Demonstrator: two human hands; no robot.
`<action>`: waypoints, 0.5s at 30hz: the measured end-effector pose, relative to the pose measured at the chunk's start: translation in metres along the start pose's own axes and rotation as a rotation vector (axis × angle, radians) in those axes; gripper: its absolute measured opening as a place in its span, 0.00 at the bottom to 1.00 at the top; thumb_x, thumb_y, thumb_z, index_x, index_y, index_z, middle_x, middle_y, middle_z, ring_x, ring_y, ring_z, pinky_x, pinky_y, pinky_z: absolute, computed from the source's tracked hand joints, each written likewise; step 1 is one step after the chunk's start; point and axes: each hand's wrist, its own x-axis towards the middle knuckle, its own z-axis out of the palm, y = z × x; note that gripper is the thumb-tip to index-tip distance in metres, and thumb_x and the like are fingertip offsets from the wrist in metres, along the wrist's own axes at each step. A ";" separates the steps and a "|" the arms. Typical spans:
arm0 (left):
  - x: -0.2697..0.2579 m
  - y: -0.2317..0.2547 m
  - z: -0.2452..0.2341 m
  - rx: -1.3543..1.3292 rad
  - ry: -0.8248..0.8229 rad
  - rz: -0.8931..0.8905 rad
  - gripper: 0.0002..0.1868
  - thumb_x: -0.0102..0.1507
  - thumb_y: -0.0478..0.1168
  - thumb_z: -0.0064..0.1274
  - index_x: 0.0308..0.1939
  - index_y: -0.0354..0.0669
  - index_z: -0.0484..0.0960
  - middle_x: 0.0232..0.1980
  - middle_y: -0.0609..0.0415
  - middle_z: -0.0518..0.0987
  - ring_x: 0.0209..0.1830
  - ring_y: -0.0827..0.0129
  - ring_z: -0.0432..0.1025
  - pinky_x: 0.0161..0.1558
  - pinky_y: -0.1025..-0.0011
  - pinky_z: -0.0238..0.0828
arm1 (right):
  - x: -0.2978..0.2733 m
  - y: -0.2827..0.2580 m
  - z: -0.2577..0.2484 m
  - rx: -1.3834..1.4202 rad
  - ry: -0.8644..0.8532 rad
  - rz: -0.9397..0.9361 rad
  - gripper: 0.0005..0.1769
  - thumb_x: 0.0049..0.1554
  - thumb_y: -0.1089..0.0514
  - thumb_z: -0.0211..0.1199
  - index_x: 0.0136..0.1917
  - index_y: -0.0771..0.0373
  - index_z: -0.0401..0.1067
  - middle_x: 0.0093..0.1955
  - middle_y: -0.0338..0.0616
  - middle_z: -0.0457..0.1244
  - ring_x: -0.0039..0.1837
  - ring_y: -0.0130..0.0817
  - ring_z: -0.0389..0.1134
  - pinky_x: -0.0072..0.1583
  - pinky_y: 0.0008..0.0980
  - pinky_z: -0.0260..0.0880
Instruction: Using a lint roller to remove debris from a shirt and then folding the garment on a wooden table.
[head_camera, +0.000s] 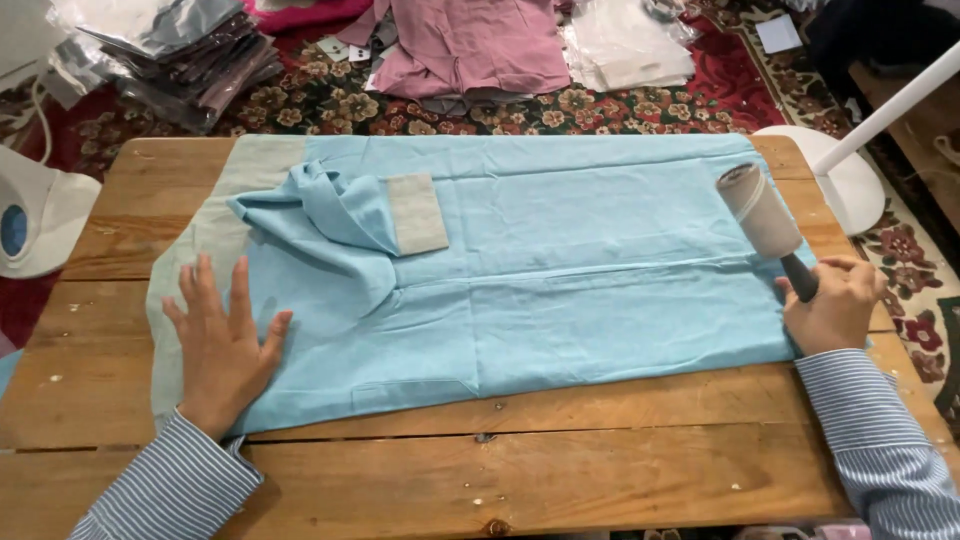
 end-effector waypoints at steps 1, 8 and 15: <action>-0.002 0.000 -0.005 0.065 0.004 -0.015 0.42 0.67 0.58 0.41 0.80 0.42 0.49 0.78 0.27 0.46 0.76 0.25 0.47 0.64 0.20 0.43 | -0.007 -0.015 -0.016 -0.057 0.061 -0.022 0.14 0.57 0.57 0.78 0.45 0.69 0.77 0.56 0.55 0.63 0.58 0.49 0.62 0.64 0.40 0.64; -0.047 -0.023 -0.032 -0.023 -0.372 -0.469 0.59 0.58 0.70 0.37 0.80 0.31 0.42 0.78 0.19 0.44 0.74 0.24 0.48 0.68 0.37 0.45 | -0.112 -0.155 -0.143 0.444 -0.677 0.304 0.35 0.46 0.52 0.73 0.65 0.53 0.63 0.40 0.41 0.76 0.34 0.34 0.80 0.35 0.36 0.75; -0.106 -0.041 -0.047 0.195 -0.317 -0.485 0.65 0.50 0.67 0.57 0.81 0.29 0.56 0.68 0.29 0.71 0.61 0.38 0.72 0.56 0.47 0.71 | -0.136 -0.108 -0.162 0.290 -0.865 0.612 0.36 0.62 0.48 0.52 0.82 0.31 0.52 0.44 0.48 0.74 0.29 0.35 0.69 0.32 0.28 0.71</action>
